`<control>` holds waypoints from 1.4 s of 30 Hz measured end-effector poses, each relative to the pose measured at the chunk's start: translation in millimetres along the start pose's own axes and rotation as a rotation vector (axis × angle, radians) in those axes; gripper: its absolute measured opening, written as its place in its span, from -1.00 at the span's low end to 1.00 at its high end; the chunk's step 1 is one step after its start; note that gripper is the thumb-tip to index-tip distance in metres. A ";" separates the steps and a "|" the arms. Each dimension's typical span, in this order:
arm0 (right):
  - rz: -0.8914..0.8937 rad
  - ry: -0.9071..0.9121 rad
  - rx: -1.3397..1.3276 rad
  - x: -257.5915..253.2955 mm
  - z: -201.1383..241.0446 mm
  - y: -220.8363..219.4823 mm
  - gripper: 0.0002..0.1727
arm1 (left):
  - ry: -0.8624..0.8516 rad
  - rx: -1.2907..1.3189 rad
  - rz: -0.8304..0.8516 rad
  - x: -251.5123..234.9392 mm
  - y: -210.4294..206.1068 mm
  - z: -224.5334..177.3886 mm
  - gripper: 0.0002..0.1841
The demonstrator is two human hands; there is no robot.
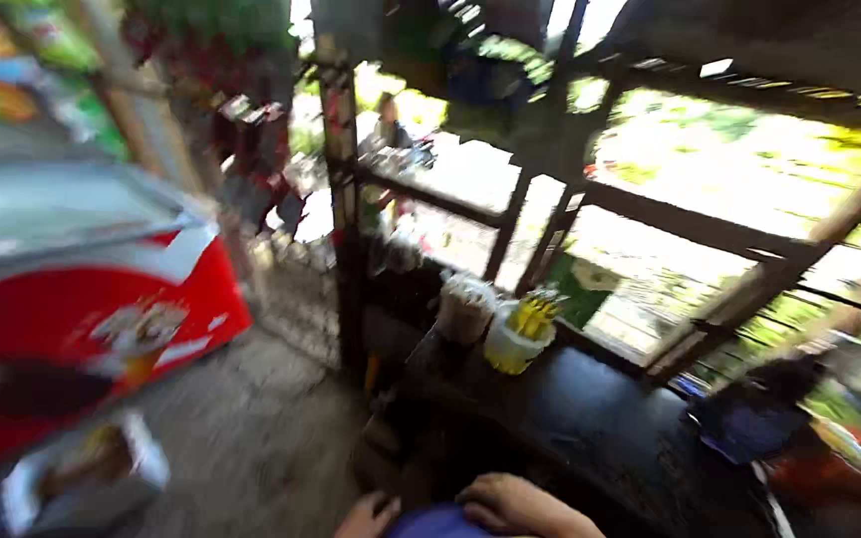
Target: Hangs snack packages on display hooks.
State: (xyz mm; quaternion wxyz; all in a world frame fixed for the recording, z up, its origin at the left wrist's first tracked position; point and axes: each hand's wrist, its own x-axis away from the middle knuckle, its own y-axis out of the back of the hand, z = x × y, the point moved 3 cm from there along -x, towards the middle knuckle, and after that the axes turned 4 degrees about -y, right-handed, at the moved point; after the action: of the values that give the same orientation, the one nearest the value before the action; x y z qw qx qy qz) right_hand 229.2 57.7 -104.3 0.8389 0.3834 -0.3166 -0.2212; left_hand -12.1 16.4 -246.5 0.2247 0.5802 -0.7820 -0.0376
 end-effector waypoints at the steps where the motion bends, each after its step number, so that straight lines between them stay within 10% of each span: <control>1: 0.053 -0.019 -0.004 -0.8 -4.1 3.4 -0.57 | 0.032 0.011 0.017 -2.1 -2.3 2.0 -0.50; 9: 0.086 0.068 -0.049 2.1 -37.7 -6.0 -0.50 | 0.161 0.145 -0.058 31.0 -34.4 -19.2 -0.53; 23: 0.531 0.020 0.278 -41.4 -42.2 -34.2 -0.56 | 0.466 0.196 -0.188 85.9 -104.5 96.3 -0.35; 42: 0.631 0.253 0.438 -291.5 152.0 -79.2 -0.62 | 0.635 0.439 -0.656 208.1 79.2 225.9 -0.55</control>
State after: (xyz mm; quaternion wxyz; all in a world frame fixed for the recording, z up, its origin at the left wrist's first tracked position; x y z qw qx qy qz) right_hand -92.1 112.1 -194.9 0.7964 0.4612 -0.3527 0.1690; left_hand -218.8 -195.8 -359.6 0.3006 0.8117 -0.4411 0.2372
